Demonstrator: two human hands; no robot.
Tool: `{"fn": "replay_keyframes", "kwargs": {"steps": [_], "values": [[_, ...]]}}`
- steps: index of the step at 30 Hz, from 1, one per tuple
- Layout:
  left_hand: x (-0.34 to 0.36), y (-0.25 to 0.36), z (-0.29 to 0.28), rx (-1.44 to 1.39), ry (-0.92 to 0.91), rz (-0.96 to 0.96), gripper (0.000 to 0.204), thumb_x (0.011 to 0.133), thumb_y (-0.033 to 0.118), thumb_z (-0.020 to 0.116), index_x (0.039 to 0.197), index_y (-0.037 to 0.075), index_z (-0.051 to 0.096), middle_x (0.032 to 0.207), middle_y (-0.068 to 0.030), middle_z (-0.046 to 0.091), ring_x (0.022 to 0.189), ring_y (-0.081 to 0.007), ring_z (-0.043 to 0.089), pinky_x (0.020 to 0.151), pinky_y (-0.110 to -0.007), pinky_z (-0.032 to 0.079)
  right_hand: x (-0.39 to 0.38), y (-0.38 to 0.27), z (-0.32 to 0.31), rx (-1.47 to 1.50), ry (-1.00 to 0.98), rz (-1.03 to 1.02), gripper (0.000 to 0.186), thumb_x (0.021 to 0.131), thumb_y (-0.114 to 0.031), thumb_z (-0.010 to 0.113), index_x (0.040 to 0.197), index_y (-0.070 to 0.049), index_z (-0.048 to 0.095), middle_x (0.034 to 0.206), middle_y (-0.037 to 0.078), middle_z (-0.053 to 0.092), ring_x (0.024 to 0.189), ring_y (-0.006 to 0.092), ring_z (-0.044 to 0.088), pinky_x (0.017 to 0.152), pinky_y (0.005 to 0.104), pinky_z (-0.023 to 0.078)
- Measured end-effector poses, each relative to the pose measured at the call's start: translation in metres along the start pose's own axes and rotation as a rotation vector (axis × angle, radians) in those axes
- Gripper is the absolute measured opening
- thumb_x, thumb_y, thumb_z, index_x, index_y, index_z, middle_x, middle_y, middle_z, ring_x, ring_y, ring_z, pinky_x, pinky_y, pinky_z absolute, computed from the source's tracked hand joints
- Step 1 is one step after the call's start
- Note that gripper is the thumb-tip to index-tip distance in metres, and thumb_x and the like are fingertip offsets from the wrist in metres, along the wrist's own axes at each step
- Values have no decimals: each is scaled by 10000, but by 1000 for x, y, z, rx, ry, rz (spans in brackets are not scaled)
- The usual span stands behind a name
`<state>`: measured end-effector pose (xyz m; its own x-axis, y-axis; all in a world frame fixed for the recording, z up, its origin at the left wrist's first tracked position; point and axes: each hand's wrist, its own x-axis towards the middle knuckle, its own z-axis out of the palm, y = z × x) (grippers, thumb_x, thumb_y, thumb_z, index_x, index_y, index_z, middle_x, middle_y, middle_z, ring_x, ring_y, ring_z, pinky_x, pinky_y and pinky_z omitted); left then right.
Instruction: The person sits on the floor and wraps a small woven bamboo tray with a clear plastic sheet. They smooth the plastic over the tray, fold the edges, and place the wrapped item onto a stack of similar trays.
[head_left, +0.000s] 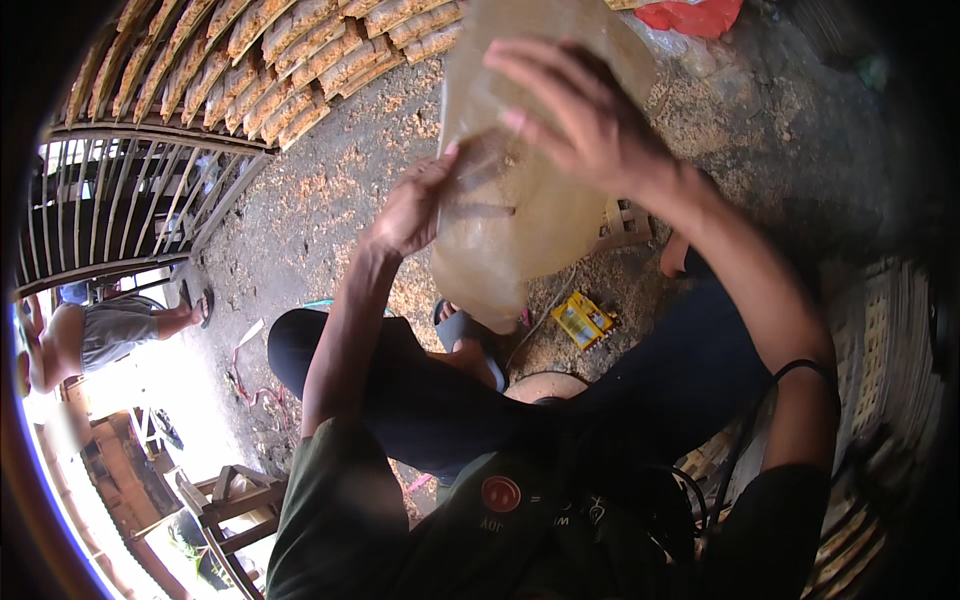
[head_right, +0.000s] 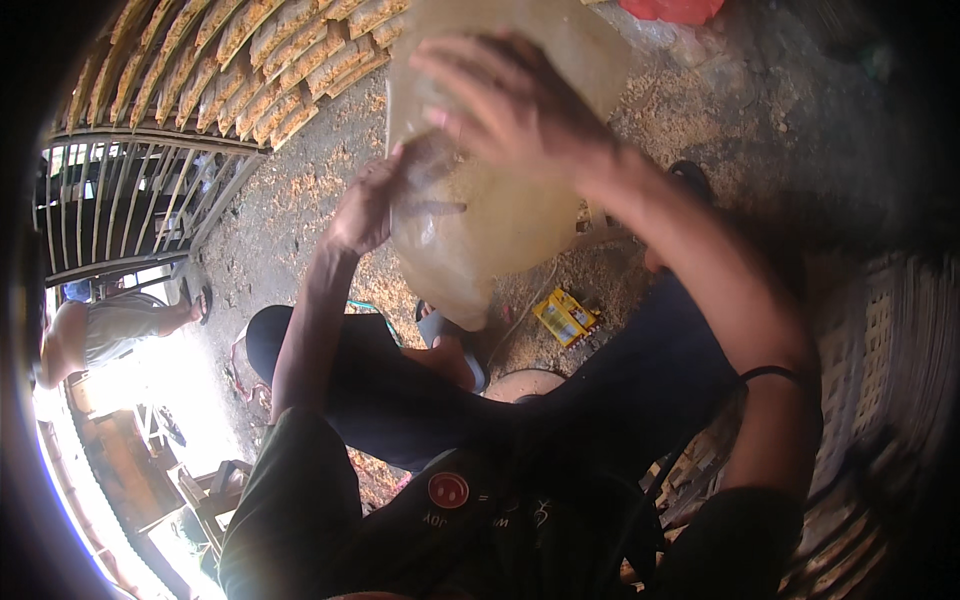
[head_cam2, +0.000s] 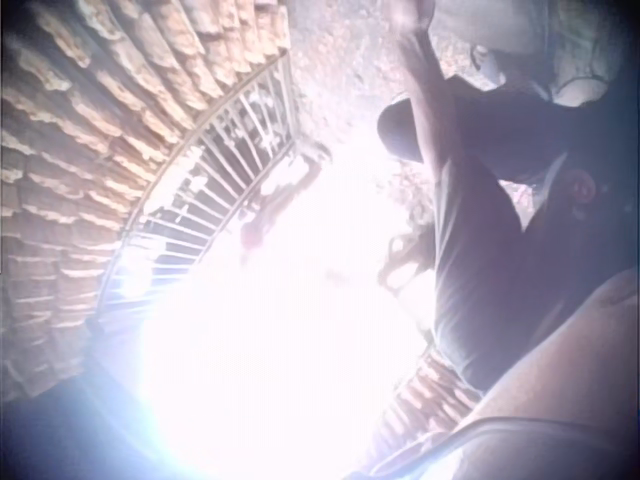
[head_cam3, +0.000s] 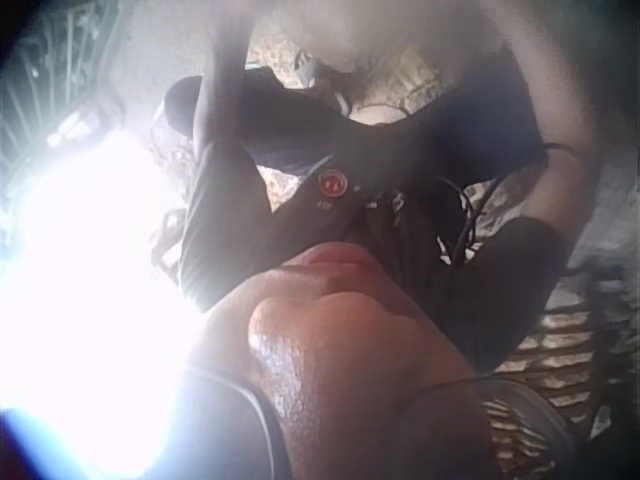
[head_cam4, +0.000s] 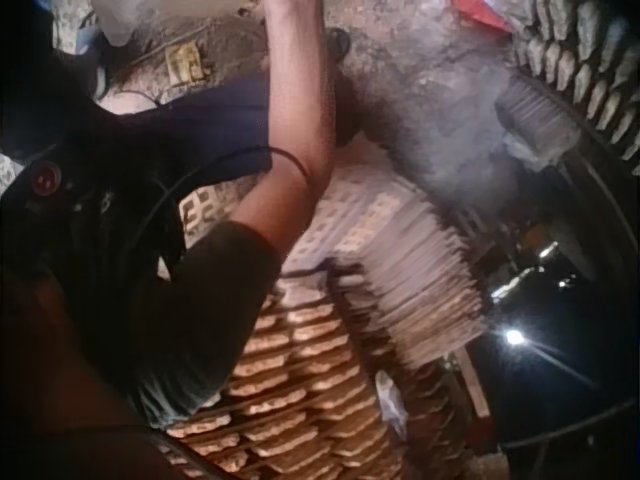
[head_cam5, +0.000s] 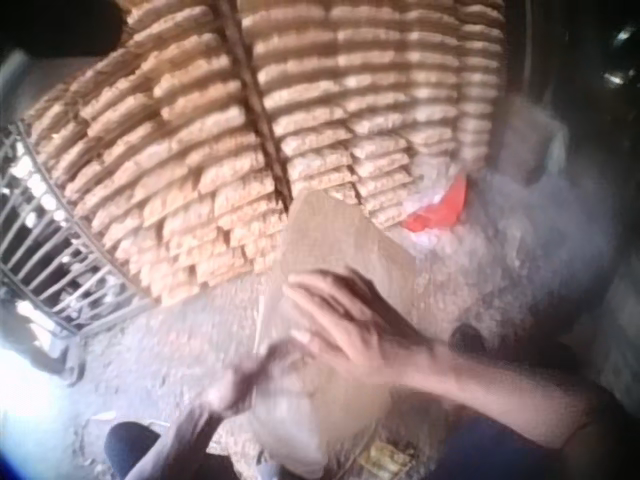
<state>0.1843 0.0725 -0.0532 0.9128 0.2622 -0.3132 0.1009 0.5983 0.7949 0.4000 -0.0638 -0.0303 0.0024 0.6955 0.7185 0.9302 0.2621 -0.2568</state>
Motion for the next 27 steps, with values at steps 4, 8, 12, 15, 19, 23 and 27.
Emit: {"fn": "replay_keyframes", "kwargs": {"steps": [4,8,12,15,19,23,27], "values": [[-11,-11,-30,-468,-102,-12,583,1104,358,353,1583,44,247,1590,-219,356,1421,-358,442,1112,-577,460,-30,-40,18,-14,-443,-3,740,1043,-565,381,1592,-83,270,1662,170,229,1508,315,301,1214,536,273],[-13,5,-3,-335,-301,187,608,1097,388,350,1593,55,234,1614,-201,327,1451,-354,403,1156,-562,408,-44,-18,31,-18,-512,487,838,1020,-671,288,1631,-114,152,1698,143,131,1548,317,201,1255,531,175],[-17,8,-1,-283,-80,101,629,1092,414,351,1596,55,238,1630,-178,309,1484,-350,347,1209,-551,328,-31,-36,32,138,-436,216,936,995,-730,271,1610,-31,177,1682,203,129,1554,355,153,1252,533,173],[-20,10,-1,-369,-65,86,624,1094,411,340,1593,48,247,1628,-178,312,1490,-349,335,1222,-534,309,-26,-51,27,-3,-640,145,973,985,-753,192,1611,-9,144,1691,189,87,1565,316,119,1267,486,147],[-15,11,-12,-393,-33,130,613,1099,404,325,1592,48,253,1631,-172,311,1485,-345,346,1230,-519,300,-43,-15,51,32,-453,530,959,992,-732,292,1569,33,244,1634,280,218,1515,384,266,1234,552,236],[-22,7,-11,-407,-8,108,608,1100,399,330,1585,38,267,1626,-170,324,1480,-342,355,1239,-508,284,-23,-48,39,4,-341,115,934,995,-714,336,1579,9,239,1658,225,203,1523,374,248,1241,546,214],[-22,9,2,-373,22,167,602,1099,394,345,1574,28,292,1614,-161,352,1474,-328,369,1250,-491,260,-31,-45,36,-45,-561,300,911,998,-711,327,1576,-9,274,1680,153,195,1536,328,232,1248,542,192]]}}
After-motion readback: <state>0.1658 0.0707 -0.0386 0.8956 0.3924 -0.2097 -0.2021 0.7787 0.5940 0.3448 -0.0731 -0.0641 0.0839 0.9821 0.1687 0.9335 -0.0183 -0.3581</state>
